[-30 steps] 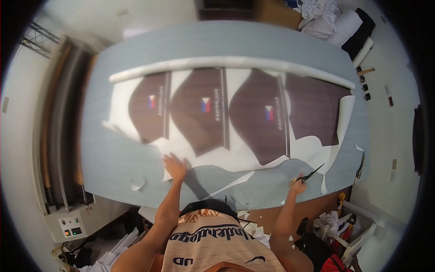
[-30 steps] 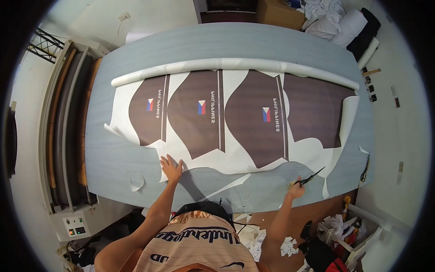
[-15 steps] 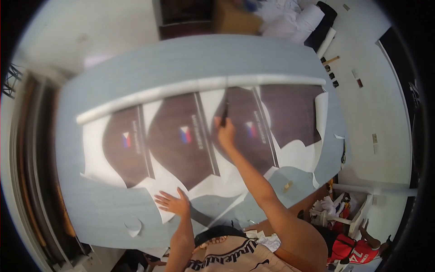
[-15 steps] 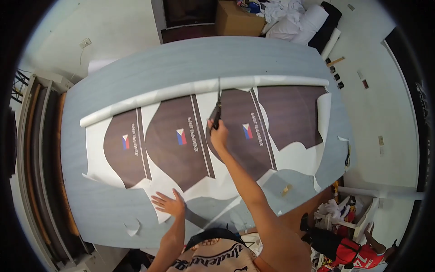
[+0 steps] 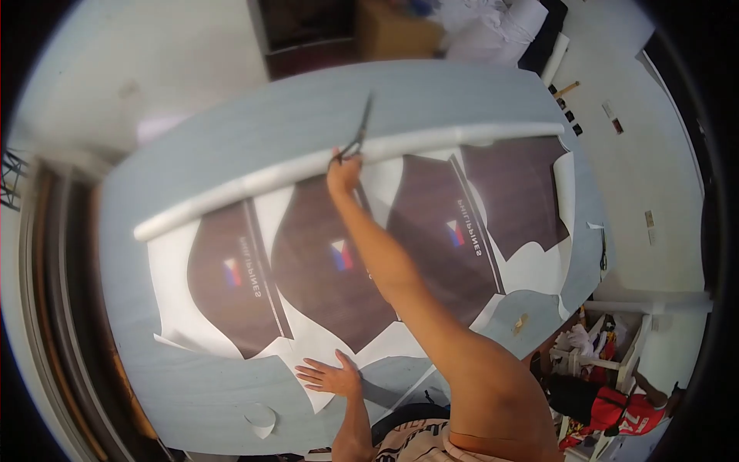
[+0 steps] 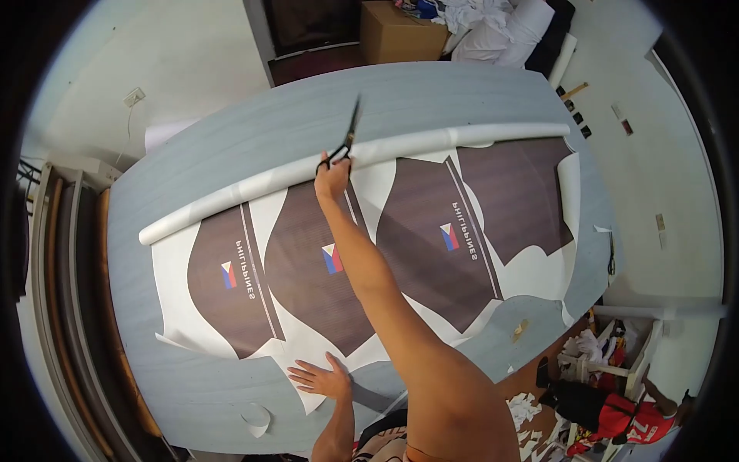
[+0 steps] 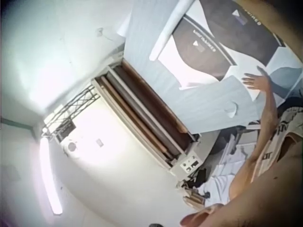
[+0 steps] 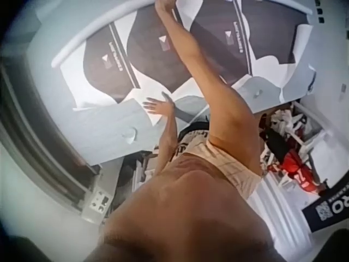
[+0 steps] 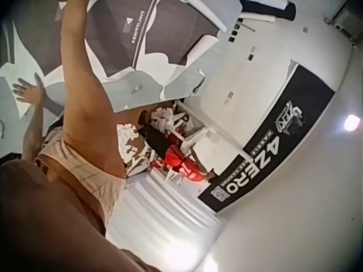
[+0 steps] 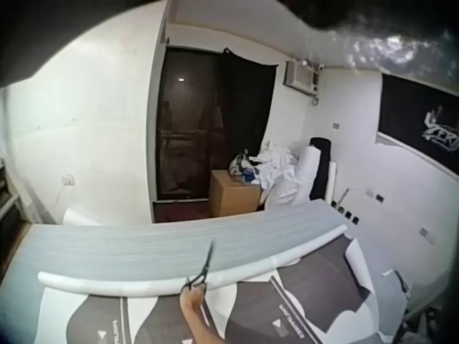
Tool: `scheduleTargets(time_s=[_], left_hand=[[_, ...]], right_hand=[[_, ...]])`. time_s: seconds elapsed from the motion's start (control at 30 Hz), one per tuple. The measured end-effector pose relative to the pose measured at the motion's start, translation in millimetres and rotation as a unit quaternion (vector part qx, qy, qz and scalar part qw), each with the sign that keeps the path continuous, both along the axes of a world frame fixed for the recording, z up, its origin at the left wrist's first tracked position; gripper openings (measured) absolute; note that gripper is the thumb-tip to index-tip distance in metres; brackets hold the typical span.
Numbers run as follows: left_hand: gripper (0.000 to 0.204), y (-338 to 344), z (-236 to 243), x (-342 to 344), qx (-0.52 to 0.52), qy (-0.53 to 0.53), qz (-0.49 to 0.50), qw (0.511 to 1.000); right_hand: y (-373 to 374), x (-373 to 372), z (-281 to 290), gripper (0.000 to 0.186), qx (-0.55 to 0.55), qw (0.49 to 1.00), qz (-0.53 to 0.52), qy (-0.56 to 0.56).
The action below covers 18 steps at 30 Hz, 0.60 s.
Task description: Cutting out printed garment pieces from a roll of fabric using scissors.
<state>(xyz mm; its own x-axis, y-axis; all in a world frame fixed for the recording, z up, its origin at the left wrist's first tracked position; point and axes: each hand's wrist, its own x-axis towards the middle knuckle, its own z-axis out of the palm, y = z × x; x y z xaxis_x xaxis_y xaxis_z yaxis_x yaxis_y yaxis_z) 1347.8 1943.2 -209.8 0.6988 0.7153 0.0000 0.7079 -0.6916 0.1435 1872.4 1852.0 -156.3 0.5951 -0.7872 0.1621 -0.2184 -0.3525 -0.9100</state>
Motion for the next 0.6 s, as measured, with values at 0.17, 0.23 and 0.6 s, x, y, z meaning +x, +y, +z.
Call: scheduleTargets(time_s=[0.17, 0.23, 0.6], left_hand=[[0.095, -11, 2, 6, 0.000, 0.029, -0.005, 1.000], [0.095, 0, -2, -2, 0.027, 0.042, 0.017, 0.999], [0.095, 7, 8, -23, -0.007, 0.009, 0.007, 1.000]], right_hand=[[-61, -33, 37, 0.047, -0.018, 0.967, 0.240, -0.088], [-65, -89, 40, 0.051, -0.030, 0.964, 0.251, -0.078], [-198, -511, 25, 0.039, -0.071, 0.990, -0.018, 0.119]])
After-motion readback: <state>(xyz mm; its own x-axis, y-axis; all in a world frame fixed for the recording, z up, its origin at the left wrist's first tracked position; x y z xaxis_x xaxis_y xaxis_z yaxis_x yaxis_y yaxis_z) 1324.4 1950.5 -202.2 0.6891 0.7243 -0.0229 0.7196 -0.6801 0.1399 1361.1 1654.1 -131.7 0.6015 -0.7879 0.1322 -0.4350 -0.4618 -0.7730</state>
